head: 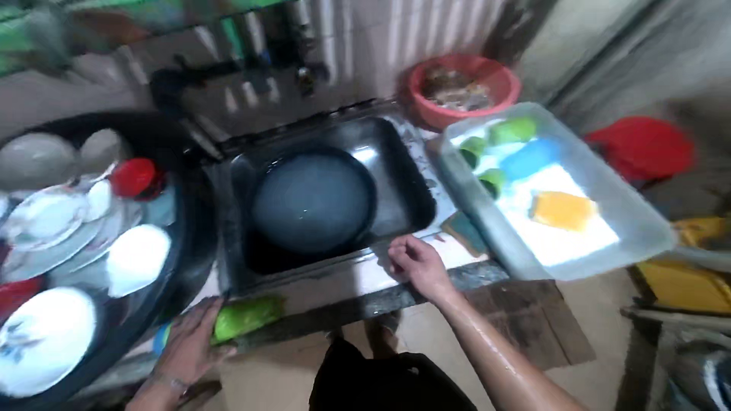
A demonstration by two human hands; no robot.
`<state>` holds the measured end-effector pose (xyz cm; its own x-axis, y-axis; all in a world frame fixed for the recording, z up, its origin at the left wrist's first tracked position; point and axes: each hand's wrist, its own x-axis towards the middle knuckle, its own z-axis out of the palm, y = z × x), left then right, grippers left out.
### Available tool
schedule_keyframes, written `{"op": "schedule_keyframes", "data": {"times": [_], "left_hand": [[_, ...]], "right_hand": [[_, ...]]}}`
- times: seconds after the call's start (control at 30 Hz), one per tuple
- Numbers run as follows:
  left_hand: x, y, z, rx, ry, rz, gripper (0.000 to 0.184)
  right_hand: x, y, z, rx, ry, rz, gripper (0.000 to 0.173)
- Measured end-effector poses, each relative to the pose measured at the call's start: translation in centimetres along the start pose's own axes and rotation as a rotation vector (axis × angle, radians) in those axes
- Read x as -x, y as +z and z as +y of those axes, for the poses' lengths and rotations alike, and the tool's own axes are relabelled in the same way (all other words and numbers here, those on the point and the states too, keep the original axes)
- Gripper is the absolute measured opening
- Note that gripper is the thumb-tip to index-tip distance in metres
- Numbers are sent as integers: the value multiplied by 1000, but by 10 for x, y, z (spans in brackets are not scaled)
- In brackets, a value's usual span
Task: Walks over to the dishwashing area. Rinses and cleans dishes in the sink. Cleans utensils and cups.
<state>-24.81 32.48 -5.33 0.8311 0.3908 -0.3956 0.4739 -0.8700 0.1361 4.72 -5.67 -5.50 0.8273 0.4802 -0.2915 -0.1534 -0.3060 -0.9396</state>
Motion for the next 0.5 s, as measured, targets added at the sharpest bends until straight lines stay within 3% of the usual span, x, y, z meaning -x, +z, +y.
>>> {"op": "schedule_keyframes", "data": {"times": [0.13, 0.27, 0.4, 0.5], "left_hand": [[6, -16, -19, -29, -171, -98, 101], [-2, 2, -25, -55, -44, -73, 99], [-24, -6, -2, -17, 17, -139, 88], [-37, -9, 19, 55, 95, -58, 82]], "right_hand": [[-16, 95, -11, 70, 166, -376, 21], [-20, 180, -25, 142, 391, -617, 49], [-23, 219, -34, 254, 419, -610, 61], [-30, 203, -32, 55, 401, -402, 61]]}}
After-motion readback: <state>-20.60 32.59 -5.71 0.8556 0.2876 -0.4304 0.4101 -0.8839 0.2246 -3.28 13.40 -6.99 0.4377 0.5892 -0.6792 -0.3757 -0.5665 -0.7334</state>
